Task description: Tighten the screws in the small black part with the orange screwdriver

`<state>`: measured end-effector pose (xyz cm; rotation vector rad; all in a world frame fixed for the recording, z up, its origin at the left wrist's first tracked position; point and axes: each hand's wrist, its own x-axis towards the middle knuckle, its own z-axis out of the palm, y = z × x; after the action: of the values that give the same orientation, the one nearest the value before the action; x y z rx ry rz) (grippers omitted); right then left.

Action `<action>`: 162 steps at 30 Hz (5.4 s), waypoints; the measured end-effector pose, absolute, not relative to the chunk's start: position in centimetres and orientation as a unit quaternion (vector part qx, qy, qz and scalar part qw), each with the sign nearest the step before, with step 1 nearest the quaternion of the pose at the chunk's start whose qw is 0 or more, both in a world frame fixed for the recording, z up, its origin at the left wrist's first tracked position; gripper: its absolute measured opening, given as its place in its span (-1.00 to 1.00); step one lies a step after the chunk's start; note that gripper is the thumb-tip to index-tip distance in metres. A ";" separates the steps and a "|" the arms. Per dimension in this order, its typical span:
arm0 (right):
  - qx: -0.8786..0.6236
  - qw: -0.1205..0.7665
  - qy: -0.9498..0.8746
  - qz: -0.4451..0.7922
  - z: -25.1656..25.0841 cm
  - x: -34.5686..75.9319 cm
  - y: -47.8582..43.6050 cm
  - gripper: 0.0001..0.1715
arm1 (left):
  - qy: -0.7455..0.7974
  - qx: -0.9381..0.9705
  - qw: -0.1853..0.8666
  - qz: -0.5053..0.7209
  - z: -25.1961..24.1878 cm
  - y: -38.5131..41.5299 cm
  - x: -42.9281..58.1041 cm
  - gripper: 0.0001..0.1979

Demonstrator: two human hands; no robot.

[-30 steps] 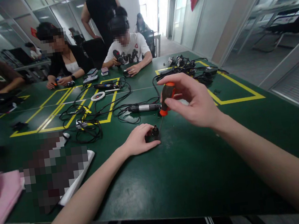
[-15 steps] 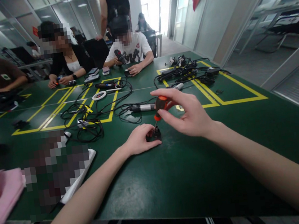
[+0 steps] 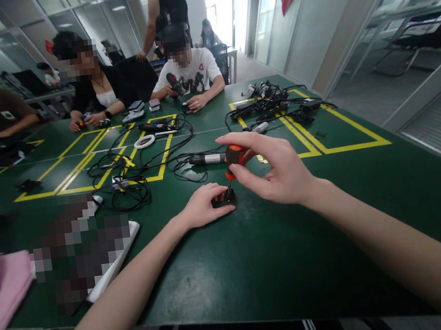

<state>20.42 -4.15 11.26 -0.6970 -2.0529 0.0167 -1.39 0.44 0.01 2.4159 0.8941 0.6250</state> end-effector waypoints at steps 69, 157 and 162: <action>-0.242 0.553 -0.782 0.153 10.4 19.6 -3.2 -0.75 | 0.323 0.901 0.203 0.208 0.1 0.3 -1.3 -0.72; -0.355 0.416 -0.769 0.331 9.9 19.8 -2.6 -0.79 | 0.314 0.898 0.228 0.209 0.0 0.3 -1.2 -0.75; -0.345 0.408 -0.784 0.316 9.6 19.8 -2.7 -0.86 | 0.315 0.895 0.231 0.214 0.1 0.3 -1.2 -0.75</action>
<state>19.81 -2.70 9.62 -0.8694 -1.9768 0.7954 -1.25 0.25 0.06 2.4625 0.8665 0.5874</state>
